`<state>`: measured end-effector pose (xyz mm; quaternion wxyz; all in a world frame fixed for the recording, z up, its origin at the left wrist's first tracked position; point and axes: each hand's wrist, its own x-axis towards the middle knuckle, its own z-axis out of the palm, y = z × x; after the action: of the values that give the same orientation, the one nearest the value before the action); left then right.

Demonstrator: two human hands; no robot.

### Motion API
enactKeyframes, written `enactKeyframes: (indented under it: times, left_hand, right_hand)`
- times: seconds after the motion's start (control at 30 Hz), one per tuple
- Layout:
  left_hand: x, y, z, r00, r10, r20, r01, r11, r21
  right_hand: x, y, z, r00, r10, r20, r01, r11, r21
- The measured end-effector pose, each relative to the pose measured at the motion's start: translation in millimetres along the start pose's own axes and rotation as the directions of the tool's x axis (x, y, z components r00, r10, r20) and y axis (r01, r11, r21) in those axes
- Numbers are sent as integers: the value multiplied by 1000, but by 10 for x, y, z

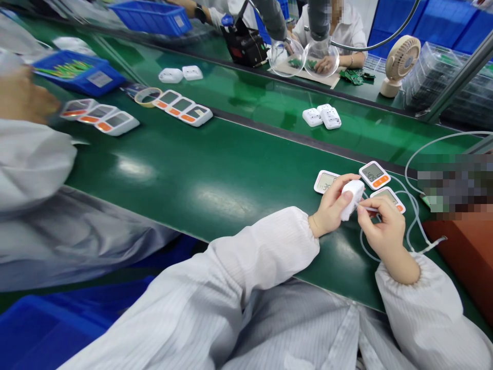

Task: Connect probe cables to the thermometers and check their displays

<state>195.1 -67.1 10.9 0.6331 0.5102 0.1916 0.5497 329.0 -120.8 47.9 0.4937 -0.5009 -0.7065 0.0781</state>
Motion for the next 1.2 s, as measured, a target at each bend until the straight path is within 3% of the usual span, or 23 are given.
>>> enactKeyframes:
  times: [0.17, 1.2]
  left_hand:
    - [-10, -22, -15, 999, 34, -11, -33, 997, 72]
    - [-54, -34, -8, 998, 57, -18, -53, 983, 178]
  right_hand:
    - [2, 14, 10, 998, -54, -21, 54, 998, -11]
    - [4, 1, 18, 999, -52, -9, 51, 997, -50]
